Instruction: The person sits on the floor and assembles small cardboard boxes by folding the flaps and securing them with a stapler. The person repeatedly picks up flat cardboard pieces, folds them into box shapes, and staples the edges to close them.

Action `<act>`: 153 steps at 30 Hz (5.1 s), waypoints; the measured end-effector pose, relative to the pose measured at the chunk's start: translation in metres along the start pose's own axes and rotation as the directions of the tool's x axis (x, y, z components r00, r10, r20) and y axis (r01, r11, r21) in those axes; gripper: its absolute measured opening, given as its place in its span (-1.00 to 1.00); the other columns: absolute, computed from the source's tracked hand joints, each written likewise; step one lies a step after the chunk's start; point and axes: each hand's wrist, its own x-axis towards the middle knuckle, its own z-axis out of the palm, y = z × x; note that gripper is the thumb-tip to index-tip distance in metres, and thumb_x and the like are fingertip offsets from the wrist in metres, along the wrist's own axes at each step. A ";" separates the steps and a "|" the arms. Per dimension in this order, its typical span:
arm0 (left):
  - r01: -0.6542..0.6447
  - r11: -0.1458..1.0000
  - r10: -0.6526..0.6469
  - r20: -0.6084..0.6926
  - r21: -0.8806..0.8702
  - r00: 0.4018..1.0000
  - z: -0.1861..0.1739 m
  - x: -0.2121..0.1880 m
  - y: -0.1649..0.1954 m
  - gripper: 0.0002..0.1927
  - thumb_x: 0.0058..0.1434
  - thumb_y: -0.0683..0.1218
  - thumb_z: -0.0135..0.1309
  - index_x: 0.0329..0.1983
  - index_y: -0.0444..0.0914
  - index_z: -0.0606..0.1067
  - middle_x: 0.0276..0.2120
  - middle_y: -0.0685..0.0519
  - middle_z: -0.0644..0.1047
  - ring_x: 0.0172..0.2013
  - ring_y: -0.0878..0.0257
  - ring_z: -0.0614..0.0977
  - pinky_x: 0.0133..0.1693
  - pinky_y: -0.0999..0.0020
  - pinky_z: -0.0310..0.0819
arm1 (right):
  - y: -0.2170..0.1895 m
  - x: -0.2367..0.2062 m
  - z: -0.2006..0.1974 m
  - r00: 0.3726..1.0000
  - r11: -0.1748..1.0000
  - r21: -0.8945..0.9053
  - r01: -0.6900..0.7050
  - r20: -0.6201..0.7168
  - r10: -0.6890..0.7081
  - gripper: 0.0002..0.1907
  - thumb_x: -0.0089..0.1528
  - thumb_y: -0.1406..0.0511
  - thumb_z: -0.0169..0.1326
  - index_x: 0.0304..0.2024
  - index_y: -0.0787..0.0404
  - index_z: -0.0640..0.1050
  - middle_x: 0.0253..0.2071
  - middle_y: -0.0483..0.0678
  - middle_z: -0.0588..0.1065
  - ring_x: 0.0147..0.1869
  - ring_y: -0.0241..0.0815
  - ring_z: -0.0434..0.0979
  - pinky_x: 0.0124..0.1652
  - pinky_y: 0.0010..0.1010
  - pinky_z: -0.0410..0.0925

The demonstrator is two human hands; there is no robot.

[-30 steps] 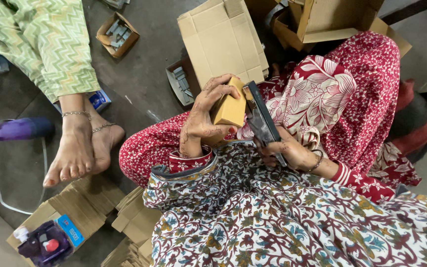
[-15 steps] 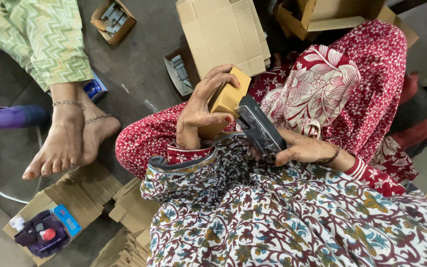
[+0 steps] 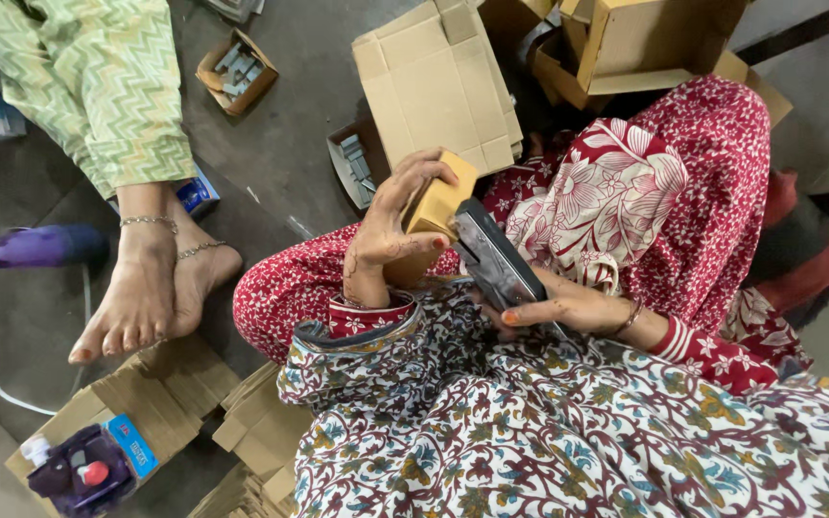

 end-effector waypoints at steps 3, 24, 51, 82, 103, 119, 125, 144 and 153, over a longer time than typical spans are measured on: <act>0.003 0.997 0.020 -0.290 0.078 0.957 -0.003 -0.003 0.001 -0.12 -0.01 0.42 0.30 0.25 -0.16 0.44 0.39 -0.17 0.30 0.45 -0.04 0.30 0.41 0.01 0.27 | -0.021 0.014 -0.018 0.976 0.969 -0.239 0.063 -0.187 -0.109 -0.21 0.19 0.11 0.16 0.41 0.28 0.32 0.22 0.11 0.47 0.25 -0.11 0.45 0.22 -0.25 0.27; -0.275 0.864 0.053 -0.468 -0.422 0.882 0.007 0.016 0.017 0.29 -0.07 0.04 0.55 0.61 -0.03 -0.04 0.53 0.05 0.12 0.55 0.08 0.16 0.52 -0.02 0.12 | -0.075 0.075 -0.114 0.668 0.778 0.272 0.566 -0.705 -0.240 -0.62 0.34 0.24 0.08 0.08 0.41 0.53 -0.04 0.00 0.61 -0.05 -0.22 0.63 -0.05 -0.47 0.50; -0.004 0.996 -0.025 -0.339 -0.086 0.941 0.040 0.021 0.023 -0.34 -0.07 -0.56 -0.20 0.05 -0.27 0.56 -0.01 0.02 0.62 0.09 0.20 0.65 0.18 0.37 0.50 | -0.069 0.050 -0.047 0.834 0.757 0.441 0.481 -0.496 -0.241 -0.36 0.24 0.13 0.09 0.26 0.40 0.41 0.14 0.12 0.53 0.18 -0.07 0.53 0.16 -0.26 0.38; 0.168 0.508 -0.175 0.090 -0.845 0.980 0.052 0.007 0.020 -0.37 0.46 0.10 -0.02 0.48 -0.27 0.20 0.33 -0.10 0.34 0.32 0.11 0.36 0.32 0.24 0.24 | -0.109 0.057 -0.034 0.517 0.478 -0.816 0.327 -0.269 -0.813 -0.87 0.16 0.37 0.36 -0.30 0.18 0.63 -0.20 -0.13 0.53 0.02 -0.25 0.45 0.03 -0.40 0.36; -0.393 0.260 -0.101 -0.430 -0.882 0.897 0.021 0.003 0.006 -0.30 0.36 0.24 0.14 0.35 -0.26 0.23 0.26 -0.15 0.40 0.26 0.02 0.49 0.28 0.10 0.43 | -0.060 0.128 -0.102 0.630 0.133 -0.792 -0.596 -0.564 -0.534 -0.05 0.01 -0.02 0.36 0.28 0.31 0.30 0.11 0.22 0.32 0.19 0.22 0.33 0.05 0.08 0.29; -0.097 0.766 -0.117 -0.286 -0.635 0.951 0.023 -0.002 0.011 -0.23 0.04 0.28 0.42 0.13 -0.23 0.39 0.13 0.00 0.33 0.11 0.22 0.39 0.23 0.40 0.29 | -0.025 -0.017 -0.014 0.970 0.876 0.453 0.166 0.085 -0.227 -0.32 0.21 0.11 0.21 0.25 0.31 0.31 -0.20 -0.03 0.45 -0.21 -0.24 0.45 -0.31 -0.42 0.36; 0.086 0.795 -0.227 -0.162 -0.601 0.960 0.034 0.000 0.038 -0.22 -0.09 0.32 0.44 0.05 -0.14 0.40 0.26 0.01 0.26 0.17 0.11 0.45 0.03 0.17 0.50 | -0.006 -0.022 -0.037 0.981 0.949 0.293 0.118 0.116 -0.158 -0.34 0.26 0.06 0.16 0.20 0.43 0.41 -0.20 0.02 0.51 -0.20 -0.23 0.49 -0.22 -0.41 0.40; -0.054 0.998 0.054 -0.046 -0.010 0.997 0.020 0.001 0.007 -0.23 -0.05 0.26 0.45 0.15 -0.13 0.47 0.33 -0.21 0.32 0.38 -0.13 0.38 0.35 0.05 0.31 | -0.019 -0.015 -0.024 0.978 0.973 0.117 0.201 -0.072 -0.194 -0.37 0.10 0.30 0.07 0.21 0.45 0.37 -0.12 0.08 0.50 -0.15 -0.11 0.55 -0.14 -0.27 0.48; -0.057 0.997 0.060 0.053 -0.060 0.997 0.019 0.003 0.011 -0.25 -0.09 0.27 0.43 0.11 -0.13 0.49 0.32 -0.19 0.34 0.32 -0.14 0.45 0.30 0.03 0.35 | 0.004 -0.007 -0.006 0.978 0.976 0.192 0.101 -0.199 -0.062 -0.68 0.13 0.41 0.09 -0.08 0.31 0.37 -0.45 -0.01 0.44 -0.48 -0.18 0.46 -0.46 -0.37 0.41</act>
